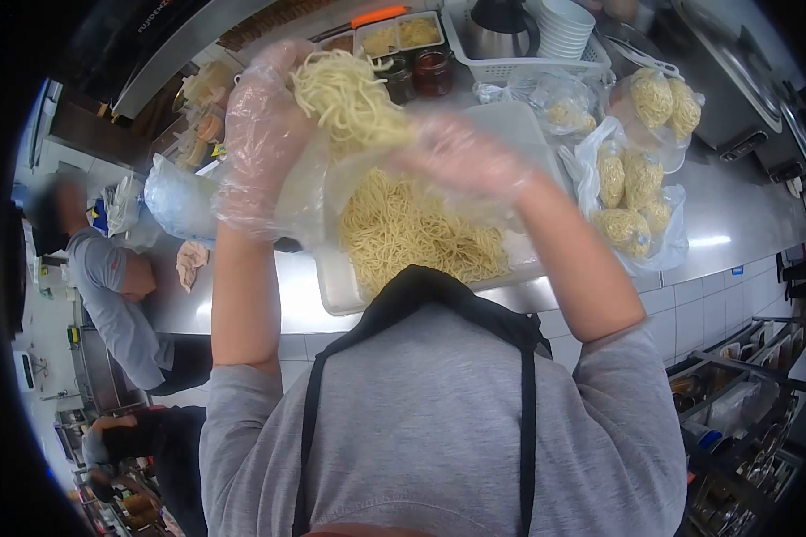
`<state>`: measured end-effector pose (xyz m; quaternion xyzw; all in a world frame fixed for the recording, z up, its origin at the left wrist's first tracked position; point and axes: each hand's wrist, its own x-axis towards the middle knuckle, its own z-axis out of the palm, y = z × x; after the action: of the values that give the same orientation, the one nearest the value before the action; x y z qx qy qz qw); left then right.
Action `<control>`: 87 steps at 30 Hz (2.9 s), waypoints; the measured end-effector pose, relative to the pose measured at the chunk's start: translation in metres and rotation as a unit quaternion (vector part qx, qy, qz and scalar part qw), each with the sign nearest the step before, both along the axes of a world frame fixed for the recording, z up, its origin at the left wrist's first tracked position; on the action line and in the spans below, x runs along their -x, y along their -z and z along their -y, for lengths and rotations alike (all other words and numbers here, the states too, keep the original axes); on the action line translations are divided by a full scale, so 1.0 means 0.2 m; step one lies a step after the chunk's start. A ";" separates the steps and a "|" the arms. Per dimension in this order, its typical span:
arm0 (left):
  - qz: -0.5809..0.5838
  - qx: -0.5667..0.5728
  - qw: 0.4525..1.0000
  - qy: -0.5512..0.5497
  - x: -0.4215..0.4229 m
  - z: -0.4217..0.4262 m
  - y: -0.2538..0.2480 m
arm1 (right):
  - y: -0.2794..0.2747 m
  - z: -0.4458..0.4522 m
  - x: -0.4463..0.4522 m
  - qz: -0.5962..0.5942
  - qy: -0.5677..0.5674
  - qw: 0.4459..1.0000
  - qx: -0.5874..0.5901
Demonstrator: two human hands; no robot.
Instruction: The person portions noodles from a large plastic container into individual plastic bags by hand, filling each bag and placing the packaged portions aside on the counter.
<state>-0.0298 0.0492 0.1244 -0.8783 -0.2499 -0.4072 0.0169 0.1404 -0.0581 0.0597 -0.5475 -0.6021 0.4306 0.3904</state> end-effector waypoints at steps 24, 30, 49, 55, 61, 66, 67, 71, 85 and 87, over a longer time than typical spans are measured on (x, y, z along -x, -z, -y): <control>0.123 0.510 0.834 0.170 0.16 0.11 0.41 | -0.28 -0.24 0.13 0.272 -0.116 0.939 -0.177; 0.038 0.224 0.972 0.051 0.22 0.03 0.41 | -0.44 -0.13 0.01 0.173 -0.021 0.965 -0.196; -0.016 0.216 0.973 -0.081 0.34 -0.10 0.59 | -0.41 0.06 -0.30 -0.241 0.240 0.902 -0.266; 0.042 0.396 0.914 0.070 0.35 -0.08 0.45 | -0.13 0.01 -0.22 0.059 -0.160 0.985 0.023; 0.197 0.578 0.781 0.132 0.31 0.03 0.30 | 0.24 -0.10 0.18 0.168 -0.006 0.971 -0.171; 0.224 0.536 0.800 0.150 0.34 0.04 0.34 | 0.51 -0.29 0.15 0.090 0.011 0.995 -0.043; 0.227 0.510 0.814 0.160 0.35 0.04 0.35 | 0.50 -0.30 0.10 0.008 -0.013 1.000 -0.022; 0.295 0.583 0.713 0.255 0.35 0.14 0.28 | 0.00 -0.19 0.03 0.048 -0.102 0.986 -0.126; 0.323 0.607 0.701 0.190 0.28 0.18 0.22 | 0.19 -0.14 0.18 0.140 0.012 0.963 -0.229; 0.225 0.450 0.853 0.137 0.26 0.10 0.35 | 0.33 -0.13 0.18 0.293 0.048 0.928 -0.223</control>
<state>-0.0821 0.0301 0.0540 -0.6994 -0.2800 -0.4350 -0.4932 0.1054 -0.0312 -0.0054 -0.5761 -0.7434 0.0860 0.3288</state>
